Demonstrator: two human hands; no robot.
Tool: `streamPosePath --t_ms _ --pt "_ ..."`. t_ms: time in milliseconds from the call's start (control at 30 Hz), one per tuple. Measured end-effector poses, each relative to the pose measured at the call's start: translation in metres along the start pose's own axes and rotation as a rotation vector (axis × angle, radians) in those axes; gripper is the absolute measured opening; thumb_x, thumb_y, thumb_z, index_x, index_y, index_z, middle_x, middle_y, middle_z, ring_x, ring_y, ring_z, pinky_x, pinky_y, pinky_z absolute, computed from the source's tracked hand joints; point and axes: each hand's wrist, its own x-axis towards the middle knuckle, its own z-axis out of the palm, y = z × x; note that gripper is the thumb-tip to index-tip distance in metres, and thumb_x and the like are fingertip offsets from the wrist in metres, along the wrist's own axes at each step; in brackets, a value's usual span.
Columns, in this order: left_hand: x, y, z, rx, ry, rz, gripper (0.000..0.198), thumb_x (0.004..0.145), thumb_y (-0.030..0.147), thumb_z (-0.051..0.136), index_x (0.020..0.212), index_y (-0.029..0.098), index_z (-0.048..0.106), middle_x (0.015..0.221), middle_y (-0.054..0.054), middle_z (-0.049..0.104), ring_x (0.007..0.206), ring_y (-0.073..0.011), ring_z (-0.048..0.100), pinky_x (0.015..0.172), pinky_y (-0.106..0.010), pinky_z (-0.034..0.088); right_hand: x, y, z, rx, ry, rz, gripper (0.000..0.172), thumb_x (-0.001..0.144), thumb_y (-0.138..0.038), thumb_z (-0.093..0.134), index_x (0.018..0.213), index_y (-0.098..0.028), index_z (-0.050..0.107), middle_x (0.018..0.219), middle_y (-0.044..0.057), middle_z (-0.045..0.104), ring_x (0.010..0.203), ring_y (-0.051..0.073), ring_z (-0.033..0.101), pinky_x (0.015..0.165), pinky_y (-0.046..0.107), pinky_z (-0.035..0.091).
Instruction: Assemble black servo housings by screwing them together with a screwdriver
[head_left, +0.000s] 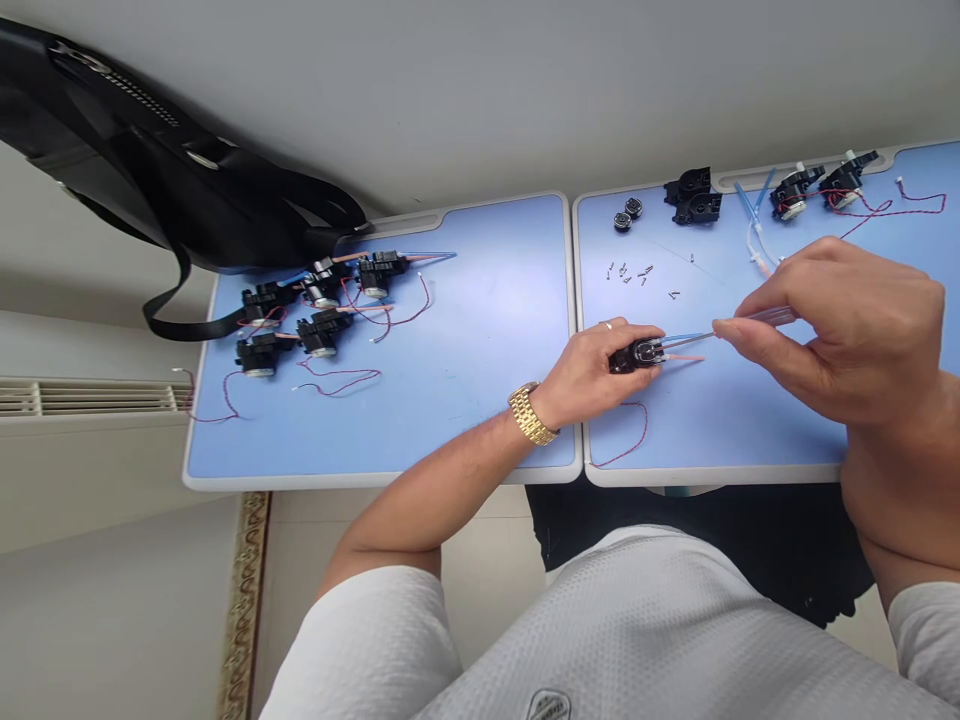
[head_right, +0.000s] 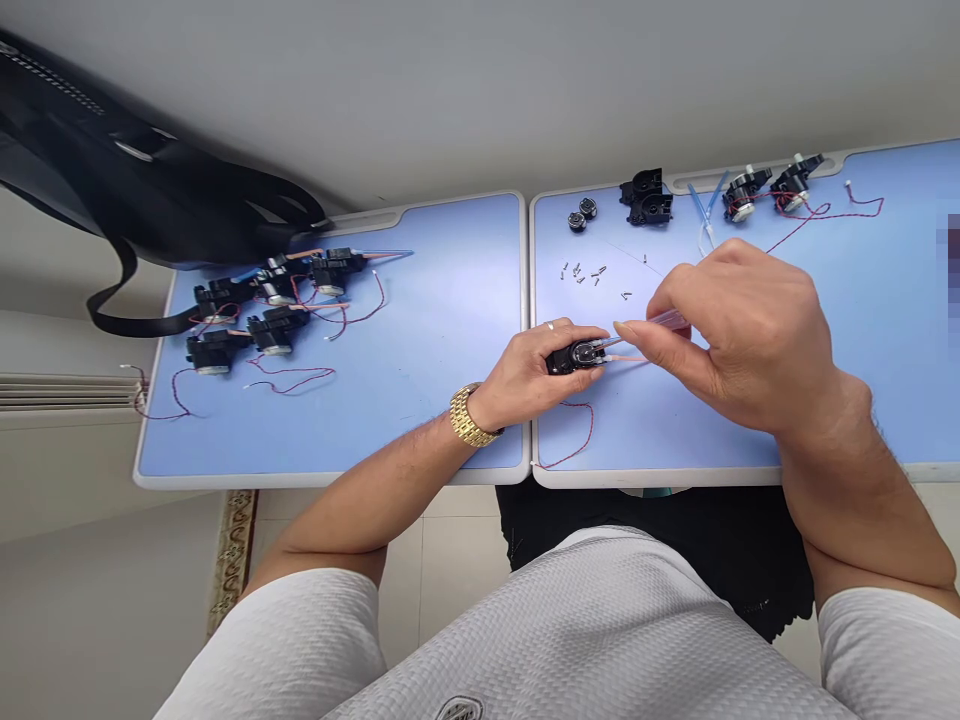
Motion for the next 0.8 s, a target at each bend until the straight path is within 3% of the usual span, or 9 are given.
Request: streamPosePath --t_ms 67,133,200,300,400,467,633,733,800 --pt "0.0 0.0 0.0 -0.004 0.004 0.0 0.038 0.099 0.031 0.085 0.136 0.024 0.084 0.107 -0.005 0.083 0.094 -0.0191 0.076 0.091 -0.034 0.063 -0.001 0.003 0.002 -0.029 0.008 0.009 0.031 0.113 -0.049 0.073 0.087 -0.032 0.068 0.069 -0.002 0.075 0.065 0.024 0.072 0.073 0.045 0.063" --pt "0.0 0.0 0.0 -0.008 0.007 0.001 0.037 0.099 0.031 0.085 0.136 0.024 0.084 0.106 -0.005 0.083 0.094 -0.0192 0.076 0.091 -0.034 0.063 0.0 0.003 0.004 0.007 0.003 -0.017 0.022 0.114 -0.047 0.072 0.099 -0.032 0.073 0.077 -0.002 0.08 0.07 0.024 0.077 0.076 0.045 0.064" --pt "0.0 0.0 0.0 -0.015 0.008 0.003 0.037 0.1 0.03 0.084 0.136 0.023 0.084 0.106 -0.005 0.082 0.093 -0.0191 0.075 0.09 -0.034 0.063 0.001 0.002 0.003 0.097 -0.001 -0.08 0.009 0.114 -0.038 0.071 0.116 -0.03 0.074 0.094 0.0 0.086 0.081 0.025 0.082 0.08 0.044 0.065" --pt "0.0 0.001 0.0 -0.023 0.009 0.0 0.038 0.1 0.03 0.083 0.136 0.022 0.084 0.106 -0.005 0.082 0.093 -0.019 0.075 0.09 -0.034 0.063 0.002 -0.003 -0.002 0.187 -0.069 -0.082 0.015 0.114 -0.023 0.064 0.124 -0.031 0.072 0.105 0.002 0.086 0.091 0.025 0.084 0.086 0.044 0.066" --pt "0.0 0.001 0.0 -0.022 0.004 -0.008 0.037 0.1 0.03 0.083 0.137 0.023 0.084 0.107 -0.005 0.083 0.093 -0.0191 0.075 0.091 -0.034 0.062 0.003 -0.006 -0.003 0.189 -0.106 -0.035 0.018 0.115 -0.019 0.062 0.114 -0.034 0.071 0.096 -0.001 0.084 0.085 0.023 0.082 0.081 0.042 0.065" --pt "0.0 0.0 0.0 -0.022 -0.002 -0.009 0.038 0.1 0.031 0.083 0.137 0.023 0.083 0.108 -0.005 0.083 0.094 -0.0193 0.075 0.091 -0.035 0.063 0.002 -0.005 -0.002 0.146 -0.052 -0.044 0.012 0.115 -0.027 0.068 0.105 -0.033 0.071 0.085 -0.003 0.081 0.074 0.022 0.078 0.071 0.04 0.06" --pt "0.0 -0.004 0.001 -0.021 0.005 0.028 0.036 0.101 0.031 0.083 0.137 0.023 0.084 0.105 -0.004 0.08 0.091 -0.0197 0.073 0.089 -0.037 0.063 -0.001 0.003 0.003 0.003 0.063 -0.098 0.04 0.113 -0.055 0.075 0.085 -0.029 0.065 0.061 -0.005 0.065 0.053 0.017 0.058 0.055 0.039 0.045" --pt "-0.001 -0.007 0.001 -0.034 0.011 0.07 0.037 0.102 0.031 0.084 0.138 0.021 0.084 0.103 -0.005 0.079 0.087 -0.0196 0.071 0.085 -0.038 0.063 0.0 0.004 0.001 0.05 -0.007 -0.121 0.027 0.116 -0.046 0.073 0.099 -0.026 0.071 0.074 0.0 0.075 0.064 0.02 0.069 0.064 0.041 0.052" --pt "-0.002 -0.007 0.001 -0.034 0.014 0.085 0.038 0.103 0.031 0.084 0.139 0.019 0.084 0.102 -0.005 0.078 0.086 -0.0197 0.07 0.083 -0.038 0.063 0.003 0.001 -0.002 0.131 -0.079 -0.14 0.014 0.118 -0.031 0.067 0.119 -0.019 0.075 0.097 0.008 0.085 0.085 0.025 0.08 0.081 0.043 0.059"
